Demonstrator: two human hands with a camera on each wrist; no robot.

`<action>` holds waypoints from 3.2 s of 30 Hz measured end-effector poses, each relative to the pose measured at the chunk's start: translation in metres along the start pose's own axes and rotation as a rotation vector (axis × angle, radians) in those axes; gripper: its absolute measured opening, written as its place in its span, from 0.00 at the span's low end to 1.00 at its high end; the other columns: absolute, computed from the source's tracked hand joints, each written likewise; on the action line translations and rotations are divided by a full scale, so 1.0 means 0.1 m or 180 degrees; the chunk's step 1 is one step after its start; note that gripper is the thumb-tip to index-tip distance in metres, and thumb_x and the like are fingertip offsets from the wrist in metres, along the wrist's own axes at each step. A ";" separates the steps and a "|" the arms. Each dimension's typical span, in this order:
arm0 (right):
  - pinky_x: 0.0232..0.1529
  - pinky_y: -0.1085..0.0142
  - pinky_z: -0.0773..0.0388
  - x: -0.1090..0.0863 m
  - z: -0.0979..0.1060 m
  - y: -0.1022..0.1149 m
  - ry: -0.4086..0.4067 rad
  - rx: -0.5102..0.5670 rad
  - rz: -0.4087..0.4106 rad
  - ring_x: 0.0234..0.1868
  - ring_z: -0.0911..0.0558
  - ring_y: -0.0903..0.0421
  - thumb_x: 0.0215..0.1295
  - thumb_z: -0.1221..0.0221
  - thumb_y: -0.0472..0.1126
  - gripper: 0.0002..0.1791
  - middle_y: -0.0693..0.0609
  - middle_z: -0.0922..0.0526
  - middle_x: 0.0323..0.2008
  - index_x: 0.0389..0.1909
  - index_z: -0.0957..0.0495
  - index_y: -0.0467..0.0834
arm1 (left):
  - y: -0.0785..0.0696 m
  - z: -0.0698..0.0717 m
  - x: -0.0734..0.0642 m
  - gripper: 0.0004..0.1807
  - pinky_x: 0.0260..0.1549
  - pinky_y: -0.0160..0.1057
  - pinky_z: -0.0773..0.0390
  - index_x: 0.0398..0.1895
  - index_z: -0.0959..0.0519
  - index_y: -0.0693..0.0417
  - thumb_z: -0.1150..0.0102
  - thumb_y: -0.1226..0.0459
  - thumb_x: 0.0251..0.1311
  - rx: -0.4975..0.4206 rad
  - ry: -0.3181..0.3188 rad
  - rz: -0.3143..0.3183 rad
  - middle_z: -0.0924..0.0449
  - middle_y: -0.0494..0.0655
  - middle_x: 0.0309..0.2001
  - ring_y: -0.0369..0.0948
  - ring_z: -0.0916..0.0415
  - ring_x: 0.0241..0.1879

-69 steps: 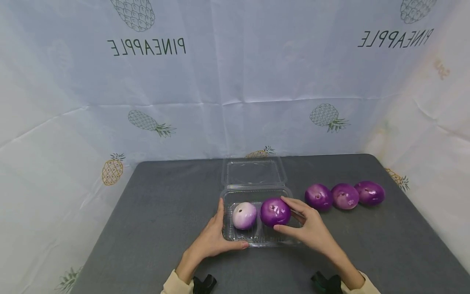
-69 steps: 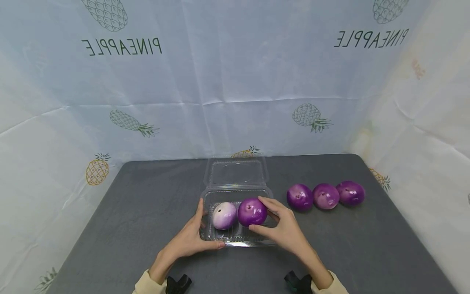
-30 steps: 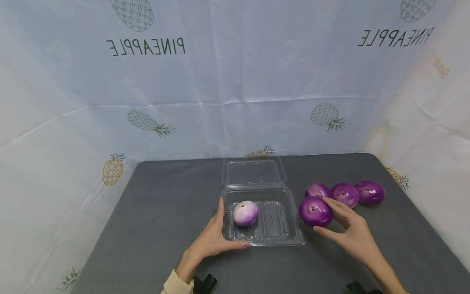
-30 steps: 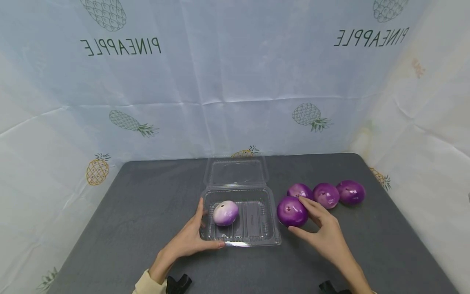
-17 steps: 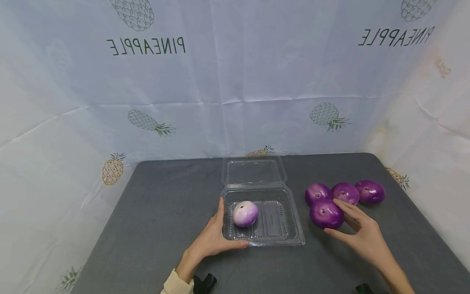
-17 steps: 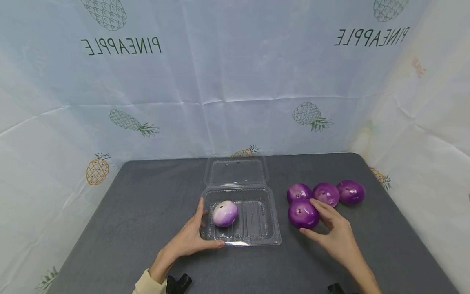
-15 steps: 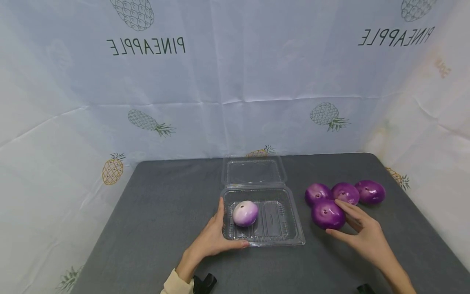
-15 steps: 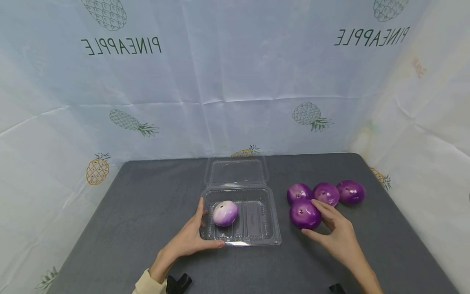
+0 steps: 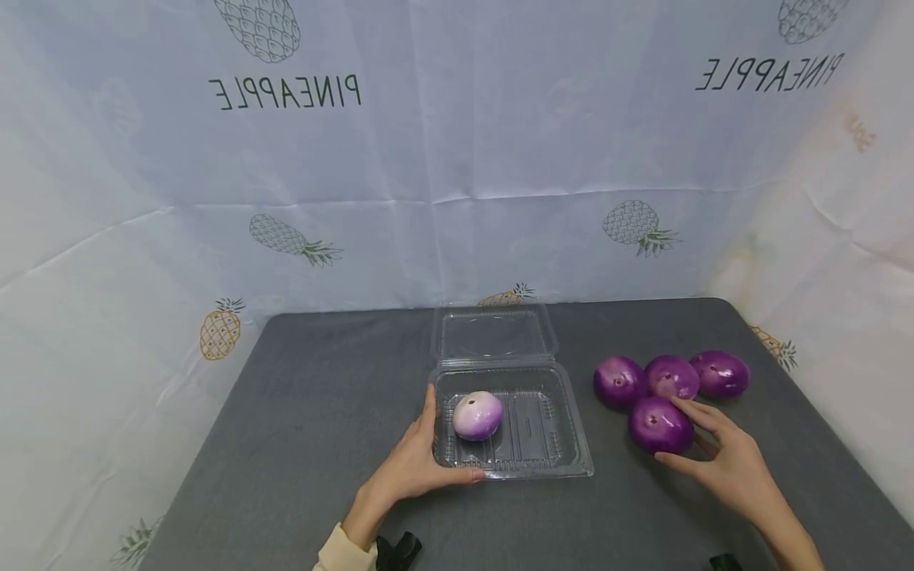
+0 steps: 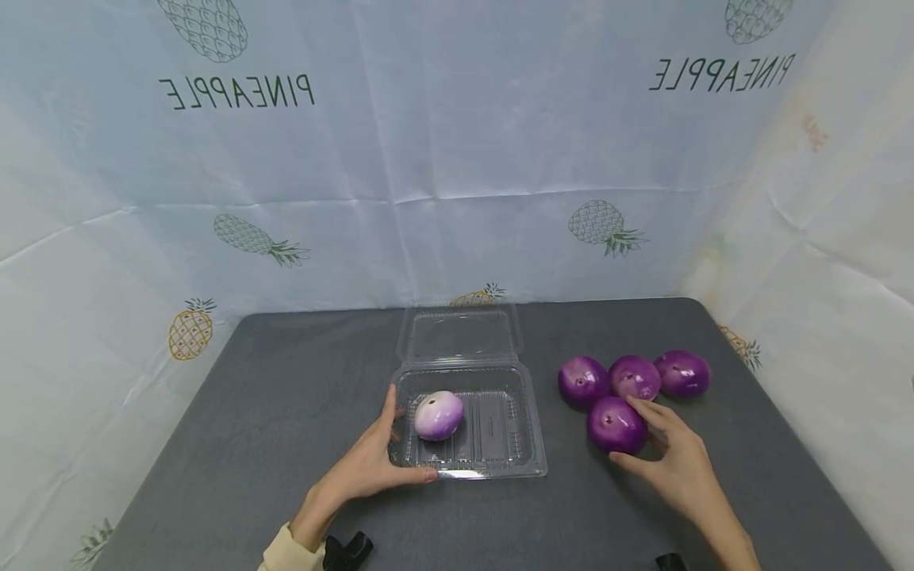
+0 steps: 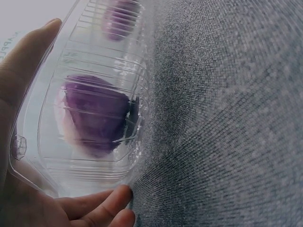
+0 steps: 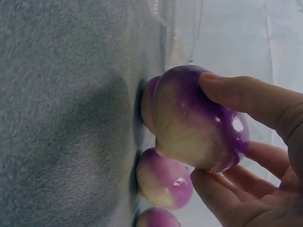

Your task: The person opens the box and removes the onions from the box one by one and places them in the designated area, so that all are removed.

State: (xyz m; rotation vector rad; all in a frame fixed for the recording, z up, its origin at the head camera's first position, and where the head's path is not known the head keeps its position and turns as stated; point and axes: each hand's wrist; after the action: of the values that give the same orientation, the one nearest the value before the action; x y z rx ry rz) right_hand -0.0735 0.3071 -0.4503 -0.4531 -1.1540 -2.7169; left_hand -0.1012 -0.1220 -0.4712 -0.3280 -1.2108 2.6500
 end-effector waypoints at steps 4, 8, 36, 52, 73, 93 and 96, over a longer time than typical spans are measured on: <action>0.46 0.96 0.37 -0.01 0.00 -0.04 0.0126 -0.0084 -0.0093 0.53 0.45 0.95 0.41 0.19 0.33 0.46 0.35 0.26 0.61 0.66 0.25 0.33 | 0.00 0.00 0.00 0.83 0.66 0.63 0.28 0.83 0.73 0.47 0.20 0.35 0.38 0.0003 0.0010 0.0030 0.49 0.69 0.79 0.59 0.25 0.65; 0.46 0.97 0.38 0.00 0.00 -0.07 0.0201 -0.0149 -0.0162 0.52 0.48 0.96 0.40 0.19 0.34 0.47 0.31 0.26 0.61 0.67 0.26 0.33 | 0.01 0.00 0.00 0.83 0.65 0.64 0.28 0.83 0.73 0.46 0.20 0.35 0.38 0.0004 0.0004 0.0036 0.48 0.69 0.79 0.59 0.25 0.65; 0.45 0.98 0.42 0.02 -0.04 -0.19 0.0195 -0.0486 -0.0007 0.56 0.24 0.70 0.39 0.19 0.33 0.46 0.29 0.25 0.62 0.66 0.25 0.33 | 0.00 0.01 0.00 0.83 0.63 0.66 0.28 0.83 0.75 0.48 0.20 0.37 0.39 0.0022 0.0026 -0.0007 0.44 0.68 0.78 0.61 0.24 0.64; 0.50 0.41 0.26 0.04 -0.03 -0.15 0.0149 -0.0656 -0.0031 0.58 0.25 0.23 0.40 0.19 0.35 0.46 0.26 0.27 0.63 0.64 0.25 0.31 | 0.01 0.01 0.01 0.83 0.64 0.66 0.29 0.83 0.74 0.49 0.20 0.36 0.39 0.0035 0.0014 0.0003 0.45 0.69 0.78 0.60 0.24 0.64; 0.71 0.69 0.32 0.06 -0.02 -0.05 -0.0249 -0.0484 0.0044 0.72 0.27 0.55 0.45 0.21 0.36 0.41 0.30 0.24 0.63 0.65 0.22 0.41 | 0.00 0.01 0.00 0.83 0.64 0.66 0.28 0.83 0.74 0.48 0.20 0.36 0.39 0.0027 0.0030 0.0008 0.45 0.68 0.78 0.60 0.23 0.64; 0.57 0.95 0.46 0.25 -0.43 0.42 -0.0014 0.0308 0.0365 0.62 0.41 0.90 0.49 0.23 0.34 0.36 0.33 0.21 0.62 0.63 0.21 0.38 | 0.00 0.01 0.00 0.82 0.65 0.66 0.30 0.83 0.74 0.47 0.21 0.36 0.40 0.0015 0.0053 0.0043 0.46 0.68 0.79 0.60 0.24 0.65; 0.59 0.94 0.44 0.27 -0.47 0.49 0.0114 0.0501 0.0375 0.64 0.40 0.89 0.52 0.24 0.33 0.36 0.32 0.23 0.64 0.64 0.23 0.37 | 0.00 0.01 0.00 0.82 0.66 0.66 0.30 0.83 0.75 0.46 0.21 0.35 0.40 0.0015 0.0060 0.0046 0.47 0.68 0.79 0.60 0.24 0.65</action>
State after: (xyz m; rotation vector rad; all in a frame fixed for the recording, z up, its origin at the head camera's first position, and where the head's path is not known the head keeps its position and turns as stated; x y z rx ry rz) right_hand -0.0968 0.2387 -0.4388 -0.4337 -1.2771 -2.5015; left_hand -0.1020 -0.1227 -0.4703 -0.3615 -1.2009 2.6552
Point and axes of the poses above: each hand's wrist, its own x-axis towards the middle knuckle, its own z-axis out of the back of the hand, y = z × x
